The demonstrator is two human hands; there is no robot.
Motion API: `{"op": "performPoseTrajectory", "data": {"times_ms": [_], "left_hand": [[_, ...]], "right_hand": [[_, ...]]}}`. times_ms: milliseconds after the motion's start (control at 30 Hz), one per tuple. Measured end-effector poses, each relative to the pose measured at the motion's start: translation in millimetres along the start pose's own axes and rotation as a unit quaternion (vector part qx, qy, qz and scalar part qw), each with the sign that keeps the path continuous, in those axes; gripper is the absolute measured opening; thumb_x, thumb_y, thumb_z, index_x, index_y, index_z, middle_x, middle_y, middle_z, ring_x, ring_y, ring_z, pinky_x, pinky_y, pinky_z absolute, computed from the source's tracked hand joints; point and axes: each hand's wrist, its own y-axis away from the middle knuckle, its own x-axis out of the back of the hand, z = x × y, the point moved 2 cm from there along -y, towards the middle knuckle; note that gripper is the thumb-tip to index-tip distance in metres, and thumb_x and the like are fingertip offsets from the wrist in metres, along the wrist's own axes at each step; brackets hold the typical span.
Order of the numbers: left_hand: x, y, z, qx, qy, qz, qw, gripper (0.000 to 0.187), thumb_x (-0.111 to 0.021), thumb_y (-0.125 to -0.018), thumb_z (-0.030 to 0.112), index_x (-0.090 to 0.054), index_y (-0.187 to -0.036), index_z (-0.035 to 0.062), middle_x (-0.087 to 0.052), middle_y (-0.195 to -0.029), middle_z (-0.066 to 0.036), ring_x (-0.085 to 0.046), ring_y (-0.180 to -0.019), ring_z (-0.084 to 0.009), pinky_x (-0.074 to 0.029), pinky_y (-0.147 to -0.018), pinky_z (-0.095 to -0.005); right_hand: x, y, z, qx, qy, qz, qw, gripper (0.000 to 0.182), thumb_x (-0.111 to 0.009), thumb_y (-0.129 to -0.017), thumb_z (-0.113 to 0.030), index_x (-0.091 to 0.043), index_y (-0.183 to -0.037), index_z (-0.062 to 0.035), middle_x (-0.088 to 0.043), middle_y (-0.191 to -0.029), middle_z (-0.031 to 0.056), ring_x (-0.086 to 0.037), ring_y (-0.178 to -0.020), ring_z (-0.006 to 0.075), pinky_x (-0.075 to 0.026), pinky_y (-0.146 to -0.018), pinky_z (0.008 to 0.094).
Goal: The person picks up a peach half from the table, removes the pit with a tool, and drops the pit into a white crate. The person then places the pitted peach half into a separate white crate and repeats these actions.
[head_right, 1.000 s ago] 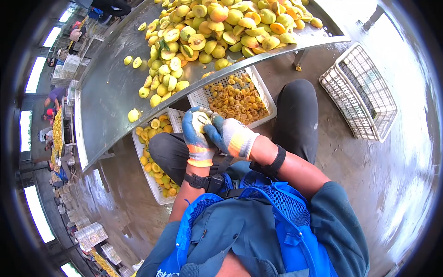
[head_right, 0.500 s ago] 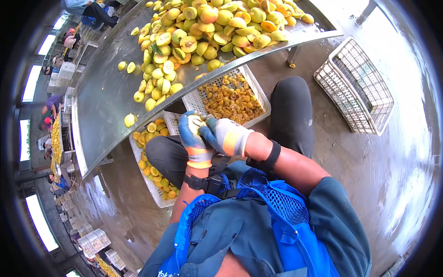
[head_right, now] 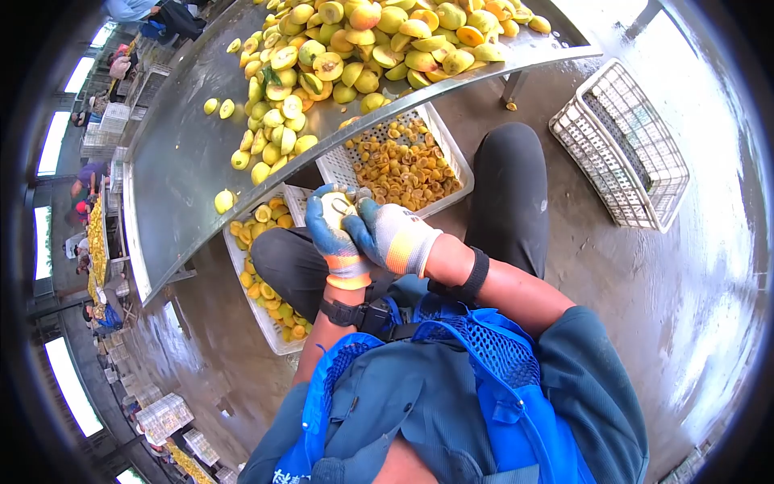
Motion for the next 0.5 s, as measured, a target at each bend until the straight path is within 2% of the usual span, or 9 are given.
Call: {"op": "performPoseTrajectory", "data": {"times_ms": [200, 300, 467, 500], "left_hand": [[-7, 6, 4, 0.012, 0.001, 0.002, 1.000, 0.033, -0.043, -0.105, 0.037, -0.060, -0.105, 0.0093, -0.062, -0.097, -0.007, -0.062, -0.093, -0.0216, -0.053, -0.089, -0.0359], [2, 1, 0, -0.024, -0.075, -0.045, 0.996, 0.032, -0.041, -0.106, 0.035, -0.060, -0.106, 0.0089, -0.062, -0.097, -0.006, -0.061, -0.093, -0.0202, -0.053, -0.090, -0.0360], [5, 0, 3, 0.000, -0.088, -0.092, 0.992, 0.034, -0.041, -0.108, 0.036, -0.061, -0.109, 0.0075, -0.063, -0.099, -0.007, -0.063, -0.094, -0.0201, -0.053, -0.091, -0.0366], [5, 2, 5, 0.008, -0.083, -0.103, 0.991, 0.035, -0.042, -0.109, 0.037, -0.061, -0.110, 0.0072, -0.064, -0.100, -0.007, -0.063, -0.094, -0.0202, -0.053, -0.092, -0.0367]], "right_hand": [[10, 1, -3, -0.011, 0.016, -0.029, 0.999, 0.045, -0.048, -0.107, -0.041, -0.063, -0.113, 0.0013, -0.071, -0.085, 0.0288, -0.071, -0.082, 0.0467, -0.055, -0.073, 0.0534], [12, 2, 0, -0.002, 0.016, -0.034, 0.999, 0.045, -0.048, -0.107, -0.040, -0.064, -0.111, 0.0016, -0.071, -0.086, 0.0284, -0.071, -0.084, 0.0467, -0.055, -0.074, 0.0533], [5, 2, 10, 0.063, -0.014, -0.020, 0.998, 0.041, -0.047, -0.108, -0.036, -0.063, -0.109, 0.0018, -0.072, -0.090, 0.0277, -0.071, -0.085, 0.0453, -0.056, -0.076, 0.0515], [3, 2, 14, 0.050, -0.040, -0.033, 0.997, 0.041, -0.047, -0.108, -0.036, -0.063, -0.111, 0.0020, -0.072, -0.092, 0.0270, -0.072, -0.086, 0.0439, -0.056, -0.077, 0.0505]]}}
